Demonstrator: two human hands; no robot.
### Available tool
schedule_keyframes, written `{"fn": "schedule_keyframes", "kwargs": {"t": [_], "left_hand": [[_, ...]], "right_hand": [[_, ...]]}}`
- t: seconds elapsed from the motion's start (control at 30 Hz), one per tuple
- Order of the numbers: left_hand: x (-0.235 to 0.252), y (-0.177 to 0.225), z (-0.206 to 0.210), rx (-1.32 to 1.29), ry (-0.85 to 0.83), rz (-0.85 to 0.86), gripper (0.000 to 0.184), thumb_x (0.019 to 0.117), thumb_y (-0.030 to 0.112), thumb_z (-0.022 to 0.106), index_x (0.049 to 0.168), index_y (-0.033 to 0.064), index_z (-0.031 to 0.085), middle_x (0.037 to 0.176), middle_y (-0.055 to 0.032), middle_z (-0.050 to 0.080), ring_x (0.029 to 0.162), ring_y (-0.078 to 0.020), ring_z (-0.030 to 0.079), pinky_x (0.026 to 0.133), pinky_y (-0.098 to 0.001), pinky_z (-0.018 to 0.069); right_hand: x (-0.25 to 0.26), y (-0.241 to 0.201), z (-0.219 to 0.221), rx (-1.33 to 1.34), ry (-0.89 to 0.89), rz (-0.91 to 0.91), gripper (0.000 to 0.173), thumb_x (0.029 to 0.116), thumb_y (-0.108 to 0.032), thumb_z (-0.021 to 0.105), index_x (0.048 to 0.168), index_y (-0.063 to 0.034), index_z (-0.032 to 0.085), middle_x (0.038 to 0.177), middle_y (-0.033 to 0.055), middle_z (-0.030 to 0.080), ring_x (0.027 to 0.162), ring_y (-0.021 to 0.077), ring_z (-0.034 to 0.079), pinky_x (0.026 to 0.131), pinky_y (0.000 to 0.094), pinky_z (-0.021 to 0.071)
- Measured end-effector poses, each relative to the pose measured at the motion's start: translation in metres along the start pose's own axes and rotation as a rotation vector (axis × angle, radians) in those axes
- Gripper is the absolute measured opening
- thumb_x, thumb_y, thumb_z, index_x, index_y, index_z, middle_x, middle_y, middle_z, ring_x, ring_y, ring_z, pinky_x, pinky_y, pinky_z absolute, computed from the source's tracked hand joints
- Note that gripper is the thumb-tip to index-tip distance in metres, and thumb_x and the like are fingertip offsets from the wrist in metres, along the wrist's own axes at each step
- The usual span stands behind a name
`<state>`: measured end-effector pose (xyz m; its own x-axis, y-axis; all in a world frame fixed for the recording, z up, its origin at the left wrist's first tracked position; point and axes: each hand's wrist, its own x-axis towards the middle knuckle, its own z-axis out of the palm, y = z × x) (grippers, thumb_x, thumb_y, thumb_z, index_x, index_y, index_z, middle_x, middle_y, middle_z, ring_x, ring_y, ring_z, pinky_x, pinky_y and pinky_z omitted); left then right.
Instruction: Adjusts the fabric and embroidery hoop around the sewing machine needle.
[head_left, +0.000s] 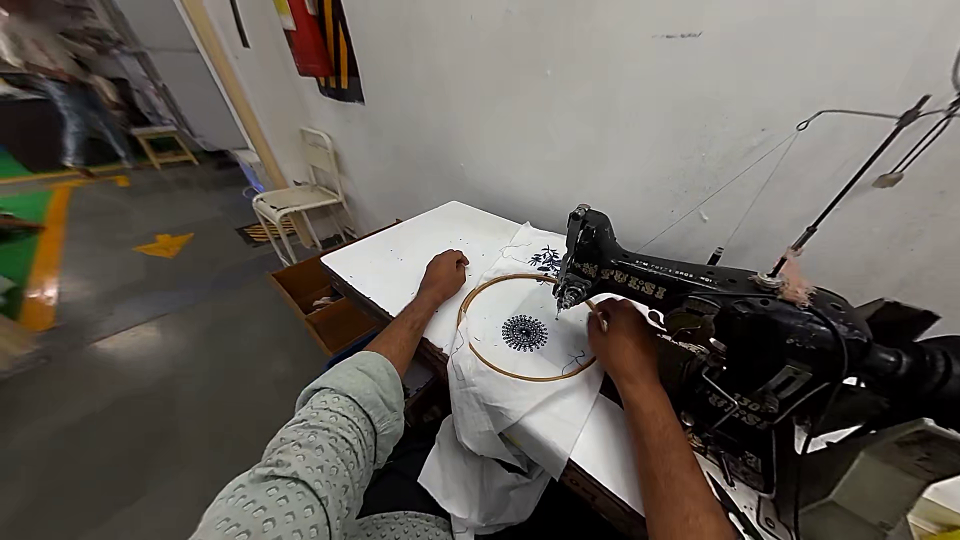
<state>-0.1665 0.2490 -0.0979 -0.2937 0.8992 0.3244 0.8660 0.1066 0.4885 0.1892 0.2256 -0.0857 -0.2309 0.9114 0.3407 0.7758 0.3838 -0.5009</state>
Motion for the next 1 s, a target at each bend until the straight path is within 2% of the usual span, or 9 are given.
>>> {"fn": "schedule_keyframes", "kwargs": {"t": [0.07,0.17,0.27,0.33,0.4,0.53,0.67,0.83,1.0], "left_hand": [[0.001,-0.001,0.0,0.001,0.012,0.003,0.027,0.1029,0.006,0.048,0.115,-0.0021,0.07,0.113,-0.0206,0.069,0.109,-0.035,0.066,0.099,-0.054,0.0507],[0.0,-0.003,0.002,-0.007,0.031,0.002,0.026,0.1025,0.006,0.048,0.114,-0.0015,0.071,0.112,-0.0195,0.07,0.108,-0.0337,0.067,0.098,-0.0529,0.0512],[0.0,-0.002,0.001,-0.009,0.032,-0.007,0.026,0.1027,0.006,0.048,0.114,-0.0014,0.071,0.111,-0.0196,0.069,0.107,-0.0339,0.067,0.097,-0.0531,0.051],[0.0,-0.002,0.0,-0.009,0.029,-0.007,0.027,0.103,0.006,0.047,0.114,-0.0017,0.071,0.111,-0.0199,0.07,0.107,-0.0338,0.067,0.097,-0.0529,0.0508],[-0.001,-0.003,0.0,-0.032,0.036,-0.007,0.026,0.1032,0.006,0.048,0.113,-0.0011,0.071,0.11,-0.0192,0.07,0.104,-0.0322,0.067,0.096,-0.0518,0.0515],[0.0,-0.009,-0.001,-0.094,0.047,-0.02,0.026,0.1036,0.008,0.049,0.113,0.0,0.071,0.108,-0.0181,0.071,0.1,-0.0306,0.068,0.094,-0.0508,0.0524],[0.001,-0.01,-0.002,-0.127,0.039,-0.028,0.026,0.1041,0.009,0.049,0.113,0.0009,0.072,0.106,-0.0175,0.072,0.1,-0.03,0.069,0.093,-0.0515,0.0522],[0.0,-0.002,0.0,-0.023,-0.002,0.02,0.025,0.1027,0.008,0.05,0.113,0.0008,0.072,0.112,-0.0187,0.068,0.107,-0.0336,0.066,0.097,-0.0539,0.0509],[0.0,-0.003,0.008,0.124,-0.052,0.11,0.027,0.1033,0.01,0.049,0.119,0.001,0.07,0.125,-0.0211,0.066,0.12,-0.0388,0.062,0.104,-0.0573,0.0467]], "right_hand": [[-0.005,-0.008,0.01,-0.036,-0.103,-0.191,0.031,0.0975,-0.029,0.068,0.114,-0.0044,0.075,0.116,0.0199,0.068,0.115,0.0397,0.061,0.098,0.0598,0.0495],[-0.018,-0.02,0.024,-0.077,-0.256,-0.34,0.036,0.1012,-0.042,0.061,0.122,-0.0174,0.076,0.136,0.0161,0.062,0.135,0.0385,0.05,0.108,0.0596,0.0407],[-0.023,-0.031,0.017,-0.183,-0.523,-0.279,0.049,0.1051,-0.056,0.045,0.148,-0.0347,0.057,0.165,0.0175,0.034,0.156,0.0414,0.019,0.123,0.0643,0.016],[-0.022,-0.033,0.012,-0.182,-0.597,-0.277,0.048,0.1035,-0.057,0.048,0.148,-0.0398,0.056,0.168,0.0161,0.028,0.158,0.0406,0.011,0.124,0.0649,0.0104],[-0.02,-0.031,0.01,-0.052,-0.58,-0.282,0.036,0.1006,-0.051,0.058,0.13,-0.0349,0.073,0.163,0.012,0.038,0.157,0.0375,0.017,0.124,0.0633,0.0135],[-0.015,-0.019,0.016,0.126,-0.334,-0.365,0.023,0.0995,-0.024,0.065,0.093,-0.0075,0.08,0.123,0.0141,0.07,0.128,0.0332,0.059,0.107,0.0563,0.0452],[-0.008,-0.004,0.017,0.072,-0.107,-0.35,0.018,0.0983,-0.015,0.065,0.091,-0.003,0.077,0.108,0.0143,0.073,0.109,0.0328,0.067,0.095,0.0559,0.0516],[-0.007,0.013,0.01,0.031,0.015,-0.165,0.021,0.0987,-0.017,0.066,0.113,-0.0029,0.074,0.122,0.0169,0.068,0.121,0.0363,0.061,0.104,0.0598,0.0455],[-0.004,0.019,0.011,0.108,0.137,0.022,0.033,0.0994,-0.017,0.066,0.129,-0.0017,0.067,0.131,0.0201,0.064,0.116,0.0387,0.064,0.098,0.0612,0.0501]]}}
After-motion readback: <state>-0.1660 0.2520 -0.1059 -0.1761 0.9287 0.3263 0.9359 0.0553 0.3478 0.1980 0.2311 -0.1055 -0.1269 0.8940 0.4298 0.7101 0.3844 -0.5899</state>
